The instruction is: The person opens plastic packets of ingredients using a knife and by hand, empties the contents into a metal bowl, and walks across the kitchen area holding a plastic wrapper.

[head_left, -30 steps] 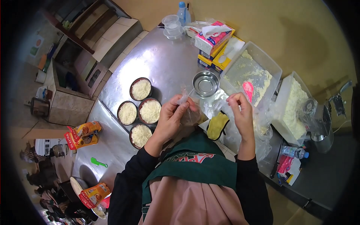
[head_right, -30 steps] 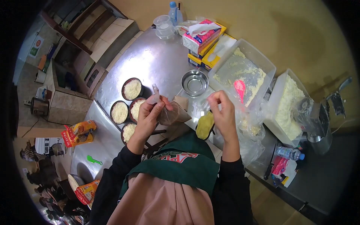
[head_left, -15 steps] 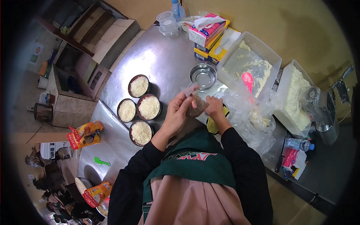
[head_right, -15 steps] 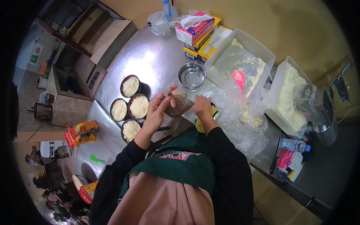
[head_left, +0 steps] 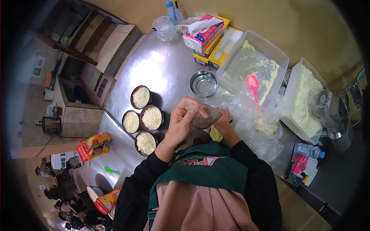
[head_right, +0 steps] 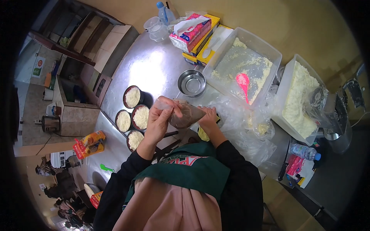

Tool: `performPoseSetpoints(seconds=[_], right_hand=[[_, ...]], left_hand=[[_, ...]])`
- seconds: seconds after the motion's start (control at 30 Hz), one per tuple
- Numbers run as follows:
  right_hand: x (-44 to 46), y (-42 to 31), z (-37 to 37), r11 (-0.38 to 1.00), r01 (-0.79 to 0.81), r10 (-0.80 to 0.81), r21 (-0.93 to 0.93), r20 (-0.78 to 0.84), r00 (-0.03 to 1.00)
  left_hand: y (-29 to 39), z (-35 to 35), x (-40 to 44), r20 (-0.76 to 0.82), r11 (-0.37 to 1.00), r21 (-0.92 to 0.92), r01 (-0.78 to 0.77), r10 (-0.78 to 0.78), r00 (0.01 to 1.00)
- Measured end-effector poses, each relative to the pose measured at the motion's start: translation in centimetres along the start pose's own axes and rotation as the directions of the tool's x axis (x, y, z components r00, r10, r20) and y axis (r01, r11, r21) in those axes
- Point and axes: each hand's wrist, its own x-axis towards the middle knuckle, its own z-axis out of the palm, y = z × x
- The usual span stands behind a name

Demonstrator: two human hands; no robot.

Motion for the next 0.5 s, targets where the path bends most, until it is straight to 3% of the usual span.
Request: performPoseSetpoints(seconds=[0.03, 0.1, 0.13, 0.17, 0.2, 0.23, 0.33, 0.4, 0.5], right_hand=[[-0.2, 0.1, -0.2, 1.000, -0.008, 0.008, 0.003, -0.002, 1.000], [0.1, 0.3, -1.6, 0.990, -0.138, 0.142, -0.033, 0.233, 0.962], [1.3, 0.0, -3.3, 0.989, -0.143, 0.146, -0.029, 0.229, 0.962], [3.1, -0.3, -5.4, 0.955, -0.297, 0.267, 0.012, 0.403, 0.876], [4.5, -0.5, -7.1, 0.895, -0.446, 0.355, 0.025, 0.566, 0.744], [5.1, -0.3, -8.1, 0.893, -0.450, 0.357, 0.029, 0.564, 0.745], [5.8, 0.6, -10.7, 0.887, -0.459, 0.355, 0.049, 0.563, 0.746], [6.4, 0.9, -12.6, 0.905, -0.415, 0.332, 0.095, 0.454, 0.827], [8.0, 0.8, -15.2, 0.873, -0.470, 0.350, 0.129, 0.504, 0.789]], left_hand=[[0.3, 0.2, 0.3, 0.013, 1.000, -0.008, 0.004, -0.004, 1.000], [0.0, 0.1, 0.8, -0.013, 1.000, 0.022, 0.016, -0.016, 1.000], [0.0, 0.0, 1.1, -0.041, 0.999, 0.047, 0.024, -0.022, 0.999], [0.0, 0.0, 1.3, -0.037, 0.998, 0.052, 0.027, -0.025, 0.999], [0.1, 0.0, 1.5, -0.058, 0.985, 0.173, -0.021, 0.032, 0.998], [0.1, 0.0, 1.7, -0.072, 0.955, 0.291, -0.067, 0.091, 0.993], [-0.4, -1.1, 1.9, -0.101, 0.941, 0.339, -0.007, 0.044, 0.994], [-0.2, -1.1, 2.4, -0.094, 0.957, 0.290, 0.010, 0.018, 0.995], [0.3, -0.3, 3.1, -0.099, 0.978, 0.208, 0.027, -0.006, 0.995]])
